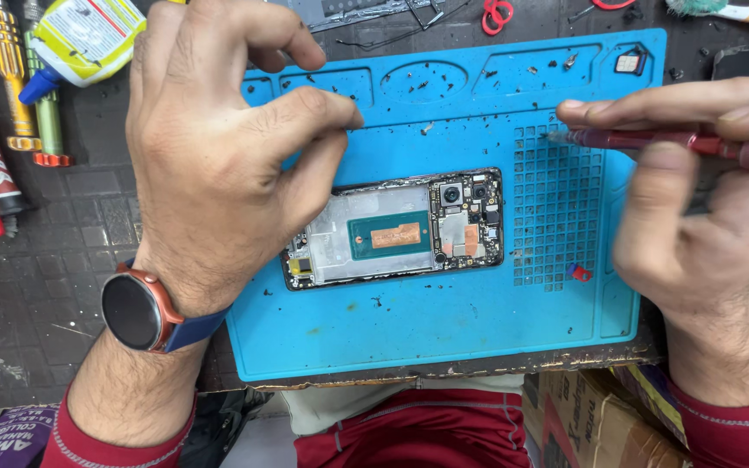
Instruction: The person disassembles a smartphone on a blue repair mat. They peel an orange flex cable away from the phone frame, use a yellow pry tool to loosen components, then use a screwdriver to unscrew parts of the exposed motherboard while holding the phone frame.
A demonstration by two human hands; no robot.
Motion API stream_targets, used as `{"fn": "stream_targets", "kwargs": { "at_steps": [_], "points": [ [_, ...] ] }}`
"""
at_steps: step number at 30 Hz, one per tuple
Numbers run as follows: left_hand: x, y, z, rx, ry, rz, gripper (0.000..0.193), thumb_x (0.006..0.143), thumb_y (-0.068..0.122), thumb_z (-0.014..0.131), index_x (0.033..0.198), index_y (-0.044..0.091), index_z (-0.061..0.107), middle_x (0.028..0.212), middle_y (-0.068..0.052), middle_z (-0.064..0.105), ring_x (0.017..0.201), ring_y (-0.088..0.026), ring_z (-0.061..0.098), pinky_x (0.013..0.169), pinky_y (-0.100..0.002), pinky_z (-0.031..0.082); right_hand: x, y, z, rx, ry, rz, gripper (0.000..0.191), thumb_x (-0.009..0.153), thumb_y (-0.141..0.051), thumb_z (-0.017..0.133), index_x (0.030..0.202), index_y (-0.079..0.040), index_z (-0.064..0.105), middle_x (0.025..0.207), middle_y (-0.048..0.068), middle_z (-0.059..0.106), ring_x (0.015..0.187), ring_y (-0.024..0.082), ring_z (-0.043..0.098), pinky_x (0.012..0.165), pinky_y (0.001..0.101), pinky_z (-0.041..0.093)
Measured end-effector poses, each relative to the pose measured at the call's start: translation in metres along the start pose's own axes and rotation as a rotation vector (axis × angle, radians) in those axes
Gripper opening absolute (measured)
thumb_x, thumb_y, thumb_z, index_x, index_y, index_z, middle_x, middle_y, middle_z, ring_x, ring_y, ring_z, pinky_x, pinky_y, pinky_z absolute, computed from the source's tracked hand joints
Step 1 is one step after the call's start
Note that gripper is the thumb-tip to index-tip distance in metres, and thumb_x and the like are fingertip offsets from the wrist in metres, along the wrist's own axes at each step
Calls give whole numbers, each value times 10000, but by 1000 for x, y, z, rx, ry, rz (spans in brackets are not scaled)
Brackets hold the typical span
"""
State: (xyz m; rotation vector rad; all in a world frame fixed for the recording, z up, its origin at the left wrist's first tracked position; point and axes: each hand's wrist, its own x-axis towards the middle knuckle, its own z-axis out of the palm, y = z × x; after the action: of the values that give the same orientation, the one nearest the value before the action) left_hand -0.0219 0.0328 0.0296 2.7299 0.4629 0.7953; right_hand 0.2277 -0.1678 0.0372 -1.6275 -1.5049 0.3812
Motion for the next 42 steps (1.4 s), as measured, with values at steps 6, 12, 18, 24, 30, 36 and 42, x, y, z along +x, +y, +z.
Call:
{"fn": "stream_targets", "kwargs": {
  "at_steps": [6,12,18,24,30,36,42],
  "points": [
    [-1,0,5,-13,14,-18,218,793,-9,743,961,122,696,1223,-8,554,1100,-206,536,914,-374,435,10,-10,3,-184,-34,-33,292,1048,199,505,1247,158,295,1153,266,597,1075,356,722,964,388,621],
    [0,1,8,-7,13,-17,233,807,-6,740,990,127,687,1229,-1,536,1107,-197,537,913,-368,430,14,-13,3,-272,-45,-2,210,1071,231,488,1247,148,409,1213,282,593,1121,342,734,946,371,606],
    [0,1,7,-26,7,-15,221,779,-15,744,949,107,670,1205,-15,541,1085,-211,544,920,-386,437,11,-6,1,-138,7,104,77,1171,140,484,1244,140,460,1170,214,610,1119,303,741,953,336,596],
    [1,5,8,-20,13,-22,273,842,-9,732,1075,118,669,1221,-3,537,1096,-209,530,922,-368,431,8,0,-1,57,61,221,134,1226,-27,521,1280,81,465,1155,150,614,1127,249,744,975,335,600],
    [9,15,9,-79,38,37,311,892,95,811,1168,128,671,1176,-22,551,1064,-227,537,911,-391,424,-14,10,-9,127,98,269,262,1269,-214,492,1298,45,462,1132,105,616,1140,221,734,1016,342,608],
    [25,47,17,-157,14,93,273,957,194,818,1174,121,669,1131,-24,566,1045,-231,547,890,-392,429,-50,47,-28,112,99,217,424,1221,-371,354,1328,31,437,1181,107,552,1121,226,696,1016,326,599],
    [52,80,46,-202,75,104,223,975,248,770,1097,86,676,1025,-37,574,994,-235,558,868,-397,432,-68,78,-40,115,213,399,425,1252,-393,388,1357,4,497,1112,140,672,1032,265,725,952,341,611]
  ]
}}
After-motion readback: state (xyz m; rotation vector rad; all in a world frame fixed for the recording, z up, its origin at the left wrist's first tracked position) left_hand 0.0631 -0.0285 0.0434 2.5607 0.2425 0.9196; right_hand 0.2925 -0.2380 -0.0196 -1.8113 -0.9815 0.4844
